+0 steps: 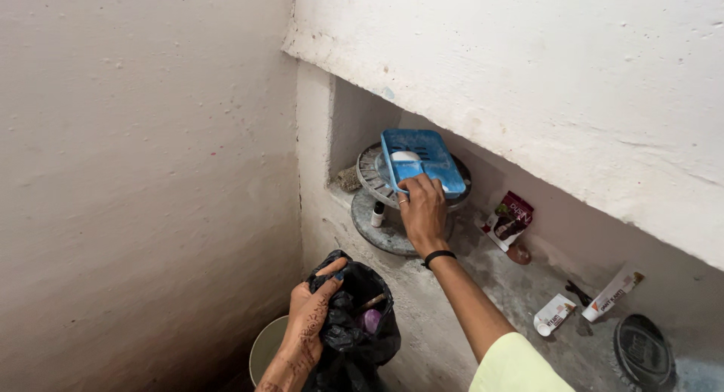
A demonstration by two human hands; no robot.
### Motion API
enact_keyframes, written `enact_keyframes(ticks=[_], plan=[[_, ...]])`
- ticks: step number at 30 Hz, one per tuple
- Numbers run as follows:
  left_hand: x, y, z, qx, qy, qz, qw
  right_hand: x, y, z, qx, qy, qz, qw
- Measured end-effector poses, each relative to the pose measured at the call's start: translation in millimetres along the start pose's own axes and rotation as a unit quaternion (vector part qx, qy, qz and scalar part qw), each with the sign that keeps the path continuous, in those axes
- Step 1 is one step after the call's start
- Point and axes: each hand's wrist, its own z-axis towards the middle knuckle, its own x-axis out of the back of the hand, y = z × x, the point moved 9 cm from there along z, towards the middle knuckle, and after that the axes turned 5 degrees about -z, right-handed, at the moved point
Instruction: The person gathers various small items from a bathroom shelf, including a bottle, toothbrush, toothpaste, and other toiletries, and places them into a black plastic bag. The person then moves to a wall-mounted toothbrush holder and removes several toothbrushes, placing them into the same bag.
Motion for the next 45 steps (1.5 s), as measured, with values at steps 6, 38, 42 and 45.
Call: enact_keyframes(ticks=[6,38,42,45], plan=[[-0.8,3.0,-7.5,0.046,0.046,0.008,0.998,-19.9,28.0,-10.4,0.057,0.025,-0.076,0.995],[-3.7,1.6,-0.9,0.044,0.039,-0.005,0.998,56.6,97.0,-0.6,-0.079,0.066,-0.126,0.987],[-7.1,0.6,-1.4,0.042,0.030,-0.006,0.999,48.2,112.9,-6.3,-0.116,0.049,-0.115,0.985],[-5.0,-2.0,-1.1,0.051,0.038,0.007,0.998,24.9,110.7,-2.4,-0.085,0.028,-0.117,0.989]])
